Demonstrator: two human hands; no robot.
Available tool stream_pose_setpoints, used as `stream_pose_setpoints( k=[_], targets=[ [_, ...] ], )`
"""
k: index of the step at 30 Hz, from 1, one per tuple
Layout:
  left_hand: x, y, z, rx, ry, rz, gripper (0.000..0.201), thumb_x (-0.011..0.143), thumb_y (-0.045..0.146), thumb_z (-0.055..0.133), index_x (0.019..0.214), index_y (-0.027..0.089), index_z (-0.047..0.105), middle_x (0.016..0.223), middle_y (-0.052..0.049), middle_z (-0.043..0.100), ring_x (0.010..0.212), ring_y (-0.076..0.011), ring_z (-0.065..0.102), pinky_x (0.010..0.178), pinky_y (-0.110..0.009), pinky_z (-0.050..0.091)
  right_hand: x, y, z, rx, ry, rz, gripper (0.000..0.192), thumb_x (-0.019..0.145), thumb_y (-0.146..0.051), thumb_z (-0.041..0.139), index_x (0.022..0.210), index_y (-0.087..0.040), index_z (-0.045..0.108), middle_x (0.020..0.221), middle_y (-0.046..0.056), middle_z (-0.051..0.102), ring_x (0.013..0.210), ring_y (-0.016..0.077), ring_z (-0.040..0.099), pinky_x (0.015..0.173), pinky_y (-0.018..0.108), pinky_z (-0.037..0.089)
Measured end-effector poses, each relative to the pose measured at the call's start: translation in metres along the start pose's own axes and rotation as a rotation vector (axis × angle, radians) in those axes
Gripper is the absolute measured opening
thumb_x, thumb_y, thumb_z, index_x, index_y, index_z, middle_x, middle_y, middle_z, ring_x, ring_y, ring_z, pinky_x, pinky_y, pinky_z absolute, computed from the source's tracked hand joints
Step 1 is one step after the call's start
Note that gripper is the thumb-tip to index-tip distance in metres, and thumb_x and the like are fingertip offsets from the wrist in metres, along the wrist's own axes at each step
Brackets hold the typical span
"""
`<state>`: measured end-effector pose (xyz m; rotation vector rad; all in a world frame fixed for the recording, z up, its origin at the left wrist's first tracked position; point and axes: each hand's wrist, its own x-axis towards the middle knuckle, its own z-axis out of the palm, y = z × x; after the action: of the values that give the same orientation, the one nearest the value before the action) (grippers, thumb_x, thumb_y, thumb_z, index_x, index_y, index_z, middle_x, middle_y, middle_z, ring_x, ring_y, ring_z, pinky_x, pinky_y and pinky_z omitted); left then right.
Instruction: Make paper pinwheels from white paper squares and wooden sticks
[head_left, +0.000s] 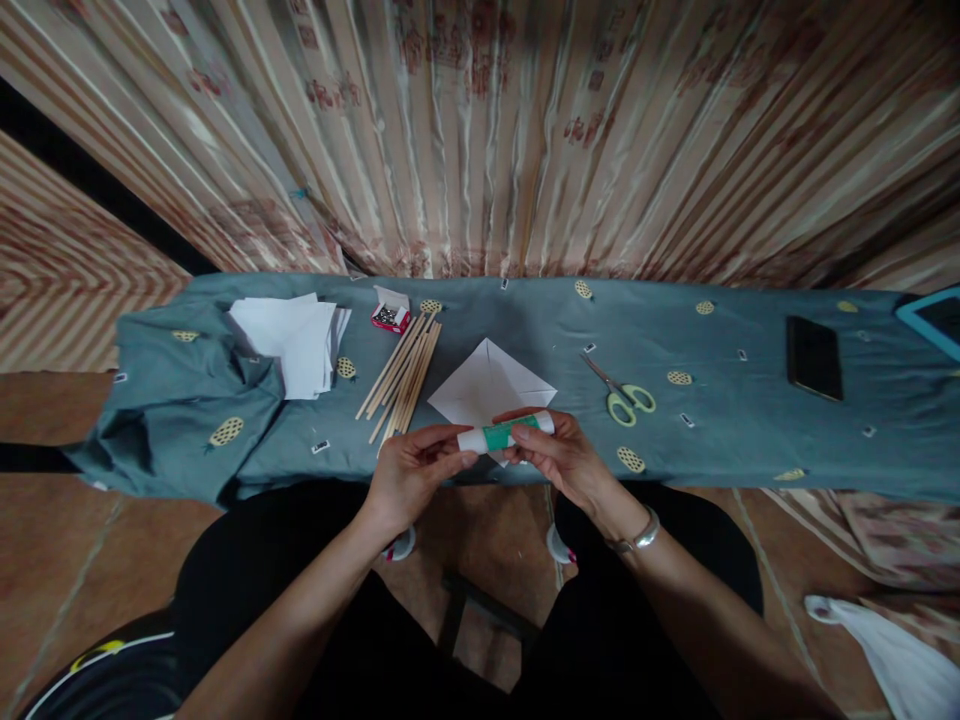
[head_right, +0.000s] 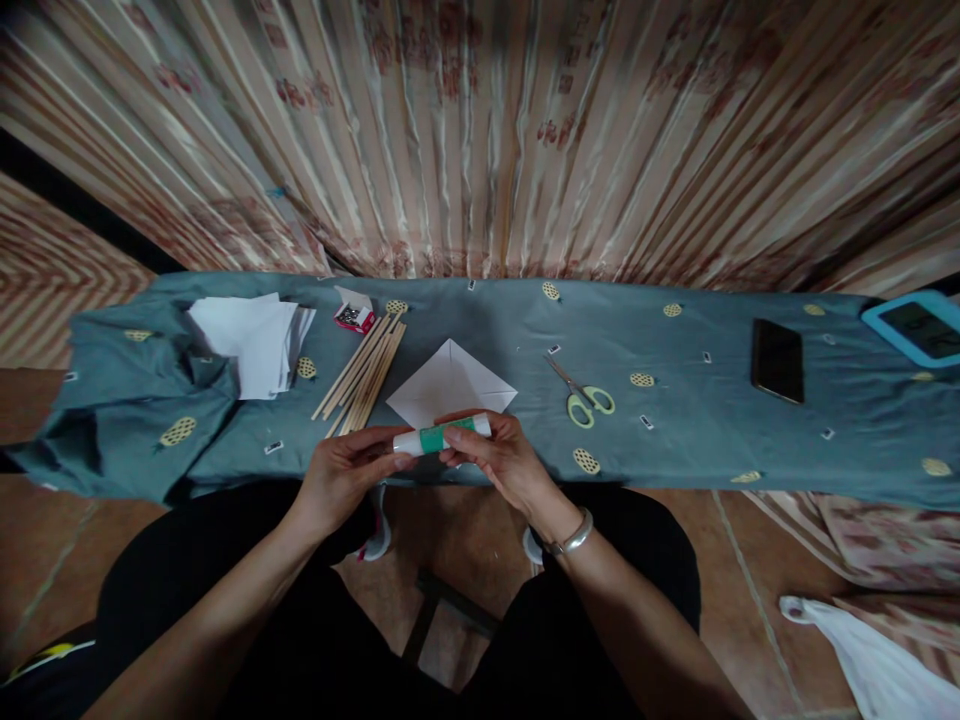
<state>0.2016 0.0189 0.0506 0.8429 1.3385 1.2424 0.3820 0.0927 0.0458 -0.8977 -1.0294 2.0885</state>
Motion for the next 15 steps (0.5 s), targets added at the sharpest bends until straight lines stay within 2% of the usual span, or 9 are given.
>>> stream_pose_setpoints(
  k=[3, 8, 15],
  targets=[
    [-0.0001, -0.0001, -0.003, 0.024, 0.003, 0.013, 0.034, 0.059, 0.031, 0.084, 0.089, 0.017, 0.076, 0.077, -0.004, 0.076, 0.072, -0.0191, 0.07, 0.069, -0.028, 0.057, -0.0011, 0.0005, 0.0005, -0.029, -0.008, -0.025, 0.03, 0.063, -0.036, 0.086, 0.088, -0.021, 0.077, 0.075, 0.001, 0.074, 0.059, 0.011, 0.065, 0.058, 0.024, 0.055],
    [0.0003, -0.0042, -0.0072, 0.015, 0.004, 0.03, 0.035, 0.06, 0.03, 0.084, 0.09, 0.016, 0.074, 0.089, -0.006, 0.075, 0.08, -0.0206, 0.071, 0.076, -0.031, 0.058, -0.0041, -0.0032, -0.0002, -0.105, -0.071, -0.077, 0.034, 0.067, -0.033, 0.084, 0.098, -0.025, 0.075, 0.095, 0.002, 0.075, 0.069, 0.0115, 0.065, 0.068, 0.025, 0.054],
    [-0.001, -0.007, -0.0032, 0.111, -0.035, 0.095, 0.04, 0.061, 0.03, 0.084, 0.097, 0.017, 0.073, 0.098, -0.008, 0.075, 0.09, -0.0227, 0.07, 0.08, -0.031, 0.058, -0.0047, -0.0025, -0.0029, -0.147, -0.11, -0.1, 0.03, 0.071, -0.037, 0.081, 0.097, -0.023, 0.075, 0.091, 0.001, 0.073, 0.067, 0.0098, 0.062, 0.066, 0.022, 0.052]
  ],
)
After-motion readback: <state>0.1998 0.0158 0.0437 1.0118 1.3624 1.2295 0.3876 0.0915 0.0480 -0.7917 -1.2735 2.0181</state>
